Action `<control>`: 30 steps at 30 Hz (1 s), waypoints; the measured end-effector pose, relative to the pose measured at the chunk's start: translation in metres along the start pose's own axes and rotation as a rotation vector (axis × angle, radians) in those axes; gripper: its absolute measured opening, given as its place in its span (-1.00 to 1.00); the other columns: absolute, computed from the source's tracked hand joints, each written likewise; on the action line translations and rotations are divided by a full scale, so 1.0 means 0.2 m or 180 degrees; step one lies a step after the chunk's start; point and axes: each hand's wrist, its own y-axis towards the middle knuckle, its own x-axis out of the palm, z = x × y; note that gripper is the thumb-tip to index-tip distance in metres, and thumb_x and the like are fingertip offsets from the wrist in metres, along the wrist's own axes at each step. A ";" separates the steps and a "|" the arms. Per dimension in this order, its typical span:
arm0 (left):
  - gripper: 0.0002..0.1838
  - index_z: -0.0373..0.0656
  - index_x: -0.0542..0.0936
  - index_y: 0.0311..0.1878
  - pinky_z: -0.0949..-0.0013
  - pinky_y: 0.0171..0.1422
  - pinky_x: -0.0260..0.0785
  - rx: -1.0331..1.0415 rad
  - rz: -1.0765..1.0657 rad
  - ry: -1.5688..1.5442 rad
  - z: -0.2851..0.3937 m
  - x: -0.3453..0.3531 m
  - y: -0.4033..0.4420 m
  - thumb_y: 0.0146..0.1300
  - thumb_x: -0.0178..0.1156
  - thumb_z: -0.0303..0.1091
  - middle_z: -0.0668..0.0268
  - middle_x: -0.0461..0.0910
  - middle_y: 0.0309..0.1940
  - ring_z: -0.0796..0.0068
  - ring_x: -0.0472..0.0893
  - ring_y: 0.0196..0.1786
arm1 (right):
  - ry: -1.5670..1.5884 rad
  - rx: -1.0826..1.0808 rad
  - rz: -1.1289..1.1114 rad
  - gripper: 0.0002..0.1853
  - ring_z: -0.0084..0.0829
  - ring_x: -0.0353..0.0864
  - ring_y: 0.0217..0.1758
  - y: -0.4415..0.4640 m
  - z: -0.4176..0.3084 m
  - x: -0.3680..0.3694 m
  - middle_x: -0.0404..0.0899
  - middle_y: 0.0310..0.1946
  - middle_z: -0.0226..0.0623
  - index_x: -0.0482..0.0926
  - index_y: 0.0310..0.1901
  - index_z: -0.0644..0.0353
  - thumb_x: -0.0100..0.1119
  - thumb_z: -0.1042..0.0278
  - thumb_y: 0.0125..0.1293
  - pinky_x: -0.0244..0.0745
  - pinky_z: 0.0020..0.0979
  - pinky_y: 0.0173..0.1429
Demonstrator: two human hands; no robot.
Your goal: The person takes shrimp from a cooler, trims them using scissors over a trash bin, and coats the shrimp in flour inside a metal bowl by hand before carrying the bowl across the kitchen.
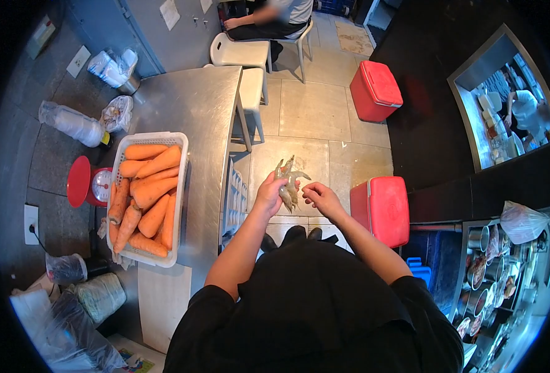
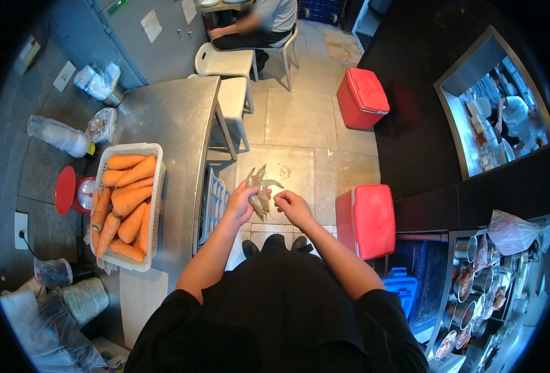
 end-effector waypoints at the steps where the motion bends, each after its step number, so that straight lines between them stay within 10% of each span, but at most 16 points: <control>1: -0.51 -0.27 0.26 0.35 0.05 0.15 0.52 -0.0035 0.0036 -0.0017 0.00 0.00 0.00 0.34 -0.08 -0.56 -0.04 0.50 0.07 0.02 0.61 0.08 | -0.0026 -0.0001 -0.0029 -0.68 -0.52 0.63 -0.29 0.01 0.00 0.00 0.65 -0.30 -0.32 0.58 -0.09 0.27 0.15 0.13 0.39 0.50 -0.47 -0.14; 30: -0.55 -0.22 0.43 0.23 0.40 0.17 0.37 0.0062 -0.0301 0.1095 -0.18 0.19 0.03 0.36 0.20 -0.23 0.28 0.57 -0.02 0.50 0.54 0.02 | 0.1619 0.0283 -0.0965 -0.63 -0.59 0.46 -0.25 -0.03 0.04 -0.05 0.49 -0.23 -0.47 0.38 0.15 0.08 0.18 0.23 0.40 0.39 -0.47 -0.22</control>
